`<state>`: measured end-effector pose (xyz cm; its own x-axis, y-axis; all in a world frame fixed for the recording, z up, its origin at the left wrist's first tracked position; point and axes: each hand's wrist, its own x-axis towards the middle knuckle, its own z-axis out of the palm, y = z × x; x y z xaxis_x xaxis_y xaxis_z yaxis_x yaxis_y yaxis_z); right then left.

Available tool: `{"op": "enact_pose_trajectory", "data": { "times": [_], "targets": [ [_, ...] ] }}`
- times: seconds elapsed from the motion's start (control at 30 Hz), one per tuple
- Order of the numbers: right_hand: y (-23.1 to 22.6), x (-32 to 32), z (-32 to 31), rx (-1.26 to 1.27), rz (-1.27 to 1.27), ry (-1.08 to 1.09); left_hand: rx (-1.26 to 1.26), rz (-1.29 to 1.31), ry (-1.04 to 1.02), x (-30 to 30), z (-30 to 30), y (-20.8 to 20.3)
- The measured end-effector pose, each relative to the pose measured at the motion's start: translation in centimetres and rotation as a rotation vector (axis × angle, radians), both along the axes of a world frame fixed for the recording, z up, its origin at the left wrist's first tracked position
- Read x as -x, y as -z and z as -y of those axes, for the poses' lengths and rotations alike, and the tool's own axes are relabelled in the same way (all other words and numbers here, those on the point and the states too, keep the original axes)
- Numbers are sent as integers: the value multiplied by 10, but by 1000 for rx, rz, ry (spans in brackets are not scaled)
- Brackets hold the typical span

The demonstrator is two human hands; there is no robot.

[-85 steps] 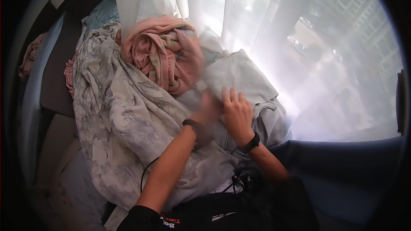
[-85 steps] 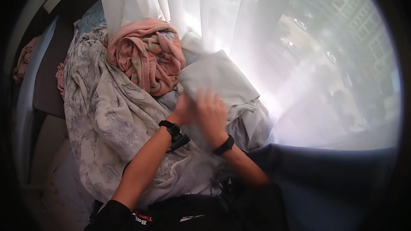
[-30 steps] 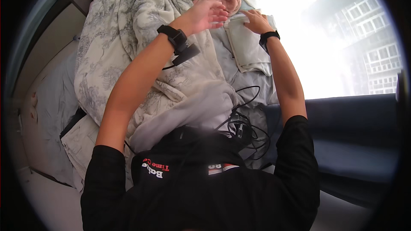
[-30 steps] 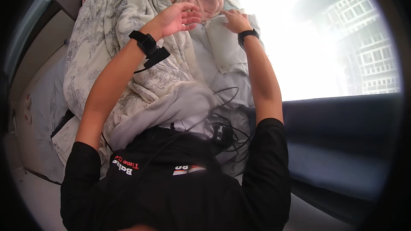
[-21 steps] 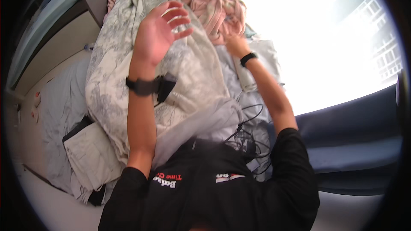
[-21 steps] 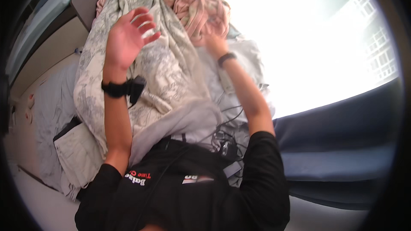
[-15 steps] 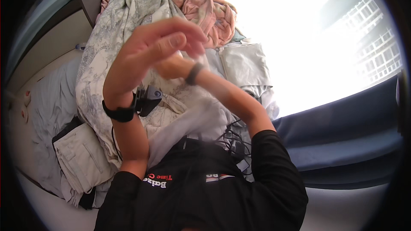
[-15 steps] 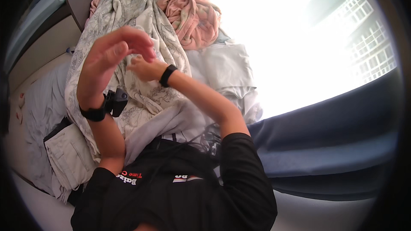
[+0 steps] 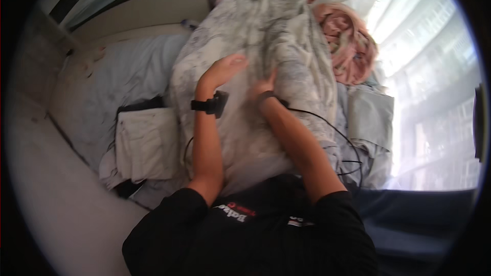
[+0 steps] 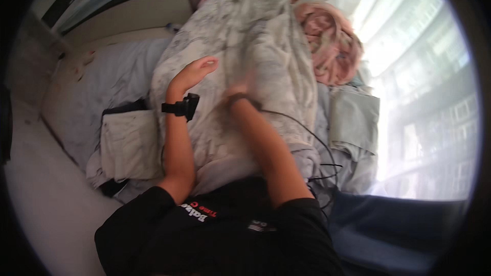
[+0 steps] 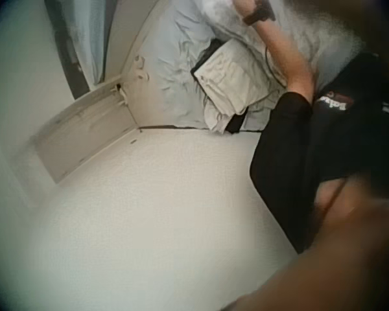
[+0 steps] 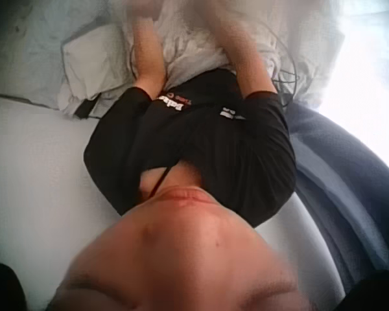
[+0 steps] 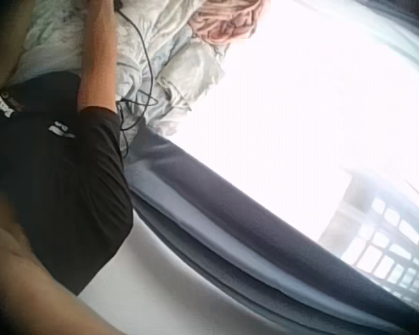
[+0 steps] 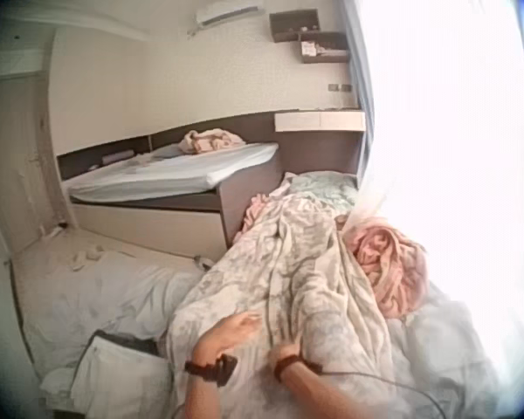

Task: Folding a pair of light-colored pants on a bed.

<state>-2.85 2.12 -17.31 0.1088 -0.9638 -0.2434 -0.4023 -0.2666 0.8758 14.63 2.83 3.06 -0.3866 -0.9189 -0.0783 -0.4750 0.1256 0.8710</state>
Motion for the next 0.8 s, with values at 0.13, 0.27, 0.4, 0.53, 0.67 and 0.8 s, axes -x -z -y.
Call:
{"op": "enact_pose_trajectory", "data": {
  "times": [0.13,0.27,0.4,0.53,0.67,0.8],
  "targets": [
    [-115,15,-50,-92,716,412,303,638,-676,-89,-72,-10],
    [-147,-3,-50,-254,695,468,68,996,-824,-207,-147,23],
    [-134,3,-47,-225,715,463,263,961,-994,-205,-116,35],
    [-140,0,-62,-190,772,344,368,793,-1080,-238,-98,44],
    [-135,0,-59,-220,770,334,476,887,-1197,-269,-122,47],
    [-140,4,-63,-251,800,288,239,981,-1067,-262,-140,32]
  ]
}}
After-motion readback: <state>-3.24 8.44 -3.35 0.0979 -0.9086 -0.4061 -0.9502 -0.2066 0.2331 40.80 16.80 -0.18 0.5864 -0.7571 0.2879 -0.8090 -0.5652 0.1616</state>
